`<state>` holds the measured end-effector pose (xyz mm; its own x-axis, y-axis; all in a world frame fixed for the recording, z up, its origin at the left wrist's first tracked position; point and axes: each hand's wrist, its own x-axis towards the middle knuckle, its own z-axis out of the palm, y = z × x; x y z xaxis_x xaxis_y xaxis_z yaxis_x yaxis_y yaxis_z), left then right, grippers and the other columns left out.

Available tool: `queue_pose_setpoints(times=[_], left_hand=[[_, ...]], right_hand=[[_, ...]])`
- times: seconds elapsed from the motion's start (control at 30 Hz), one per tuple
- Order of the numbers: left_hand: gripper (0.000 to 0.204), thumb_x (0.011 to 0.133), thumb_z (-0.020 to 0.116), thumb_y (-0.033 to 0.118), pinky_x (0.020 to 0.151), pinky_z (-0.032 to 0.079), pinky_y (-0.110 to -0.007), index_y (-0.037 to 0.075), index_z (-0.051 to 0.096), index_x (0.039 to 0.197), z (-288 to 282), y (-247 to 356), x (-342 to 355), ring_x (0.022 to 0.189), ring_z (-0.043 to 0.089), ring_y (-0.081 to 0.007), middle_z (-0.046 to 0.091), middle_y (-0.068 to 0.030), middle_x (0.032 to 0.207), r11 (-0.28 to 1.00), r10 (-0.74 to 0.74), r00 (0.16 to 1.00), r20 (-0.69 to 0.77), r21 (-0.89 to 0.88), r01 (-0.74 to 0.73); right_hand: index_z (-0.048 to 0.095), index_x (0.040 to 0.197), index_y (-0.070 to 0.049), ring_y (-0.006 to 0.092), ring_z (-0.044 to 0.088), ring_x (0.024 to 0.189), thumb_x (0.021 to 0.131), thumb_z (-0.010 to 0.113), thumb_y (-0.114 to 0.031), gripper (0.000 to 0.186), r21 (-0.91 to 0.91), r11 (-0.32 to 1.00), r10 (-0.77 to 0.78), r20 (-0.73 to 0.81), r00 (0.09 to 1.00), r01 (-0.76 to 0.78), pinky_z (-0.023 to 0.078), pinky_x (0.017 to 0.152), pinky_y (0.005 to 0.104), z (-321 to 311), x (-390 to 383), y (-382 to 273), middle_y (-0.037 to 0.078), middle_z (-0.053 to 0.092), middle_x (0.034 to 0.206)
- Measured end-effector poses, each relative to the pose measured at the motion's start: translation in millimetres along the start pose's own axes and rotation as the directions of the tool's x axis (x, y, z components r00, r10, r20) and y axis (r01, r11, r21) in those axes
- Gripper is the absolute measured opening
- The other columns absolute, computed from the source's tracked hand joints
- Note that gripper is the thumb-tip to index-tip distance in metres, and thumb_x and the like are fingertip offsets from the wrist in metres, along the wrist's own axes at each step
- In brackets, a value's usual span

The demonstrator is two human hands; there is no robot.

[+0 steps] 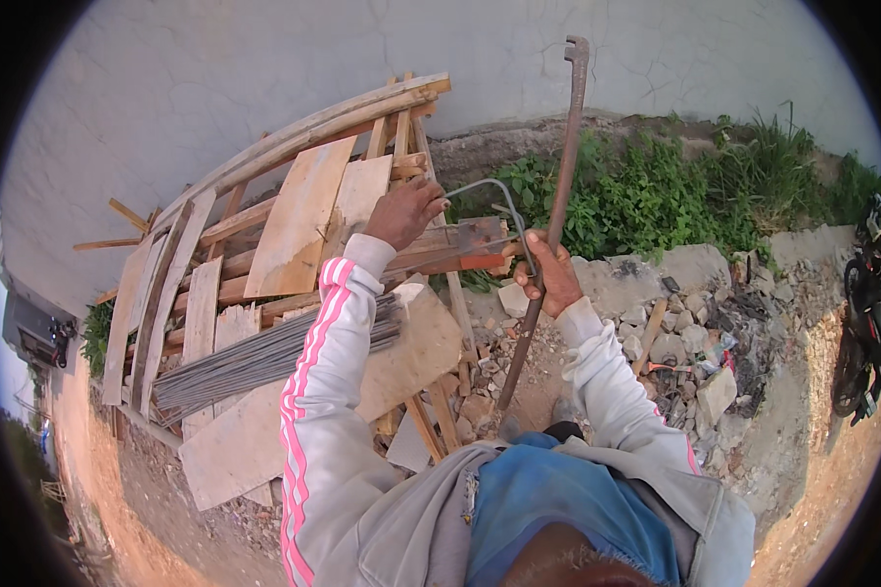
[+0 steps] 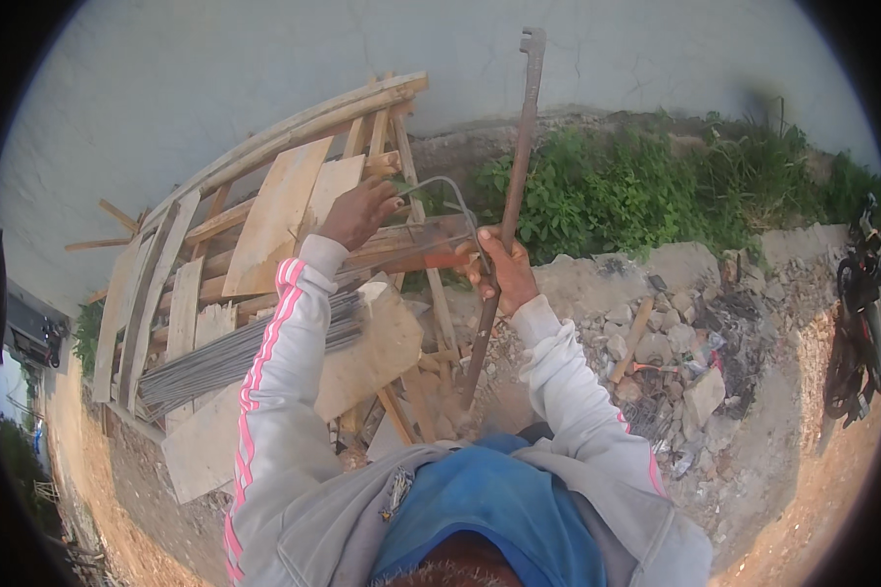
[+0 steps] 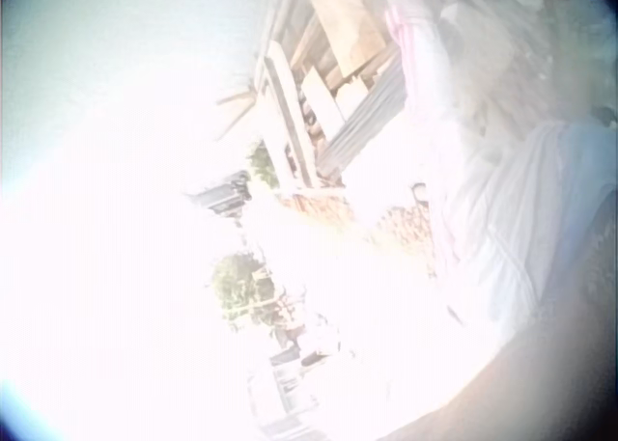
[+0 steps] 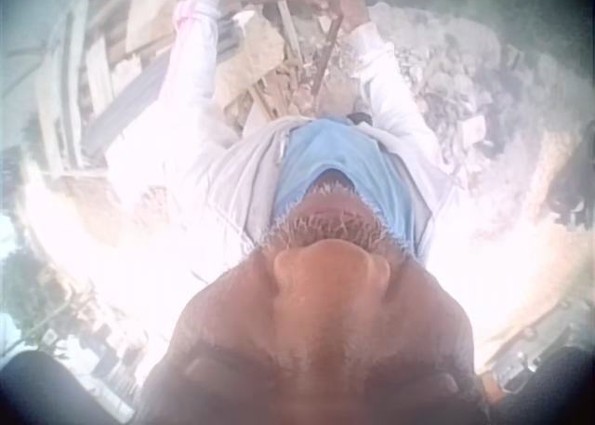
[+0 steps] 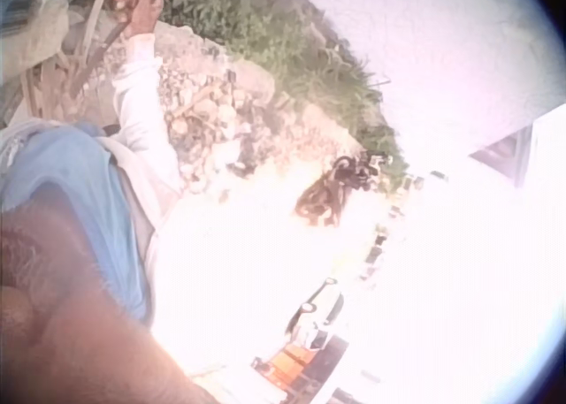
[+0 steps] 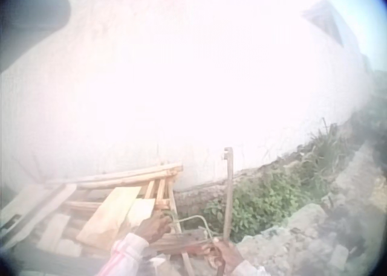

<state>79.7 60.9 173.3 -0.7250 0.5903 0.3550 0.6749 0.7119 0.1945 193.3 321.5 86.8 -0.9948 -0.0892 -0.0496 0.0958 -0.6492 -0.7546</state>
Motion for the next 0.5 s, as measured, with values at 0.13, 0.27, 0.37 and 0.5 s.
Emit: queue_pose_setpoints(times=[0.13,0.27,0.37,0.5], left_hand=[[0.029,0.104,0.053,0.035,0.078,0.049,-0.052,0.007,0.062,0.105,-20.3,24.9,7.4,0.089,0.062,-0.0422,0.061,-0.0176,0.092,0.988,0.086,0.976,-0.198,-0.106,-0.109],[0.031,0.105,0.052,0.034,0.073,0.045,-0.050,0.004,0.058,0.102,-57.3,59.7,20.4,0.084,0.058,-0.0437,0.059,-0.0206,0.086,0.971,0.061,0.982,-0.177,-0.218,-0.099],[0.039,0.105,0.050,0.040,0.071,0.044,-0.053,0.004,0.058,0.095,-70.2,76.3,21.8,0.080,0.057,-0.0445,0.060,-0.0194,0.082,0.963,0.063,0.968,-0.244,-0.239,-0.123],[0.033,0.104,0.054,0.036,0.071,0.047,-0.048,0.005,0.065,0.103,-75.0,88.1,17.6,0.079,0.060,-0.0421,0.063,-0.0210,0.082,0.982,-0.007,0.971,-0.240,-0.187,-0.039]], right_hand=[[0.063,0.117,-0.014,0.0143,0.063,0.057,0.103,0.062,-0.033,0.024,-0.011,0.996,-0.091,0.132,0.987,0.094,0.042,0.036,0.0210,26.0,-3.8,-35.7,0.011,0.072,0.096],[0.064,0.125,-0.012,0.0151,0.064,0.058,0.102,0.064,-0.034,0.031,-0.095,0.980,-0.163,0.140,0.977,0.177,0.044,0.037,0.0224,32.3,0.7,-67.0,0.011,0.072,0.103],[0.064,0.125,-0.009,0.0143,0.064,0.058,0.100,0.068,-0.032,0.035,-0.171,0.964,-0.163,0.223,0.961,0.203,0.043,0.037,0.0216,30.3,-0.2,-87.5,0.014,0.071,0.104],[0.065,0.123,-0.003,0.0093,0.060,0.053,0.095,0.075,-0.031,0.041,-0.339,0.913,-0.148,0.245,0.958,0.227,0.041,0.039,0.0209,24.0,-2.0,-105.4,0.008,0.069,0.083]])
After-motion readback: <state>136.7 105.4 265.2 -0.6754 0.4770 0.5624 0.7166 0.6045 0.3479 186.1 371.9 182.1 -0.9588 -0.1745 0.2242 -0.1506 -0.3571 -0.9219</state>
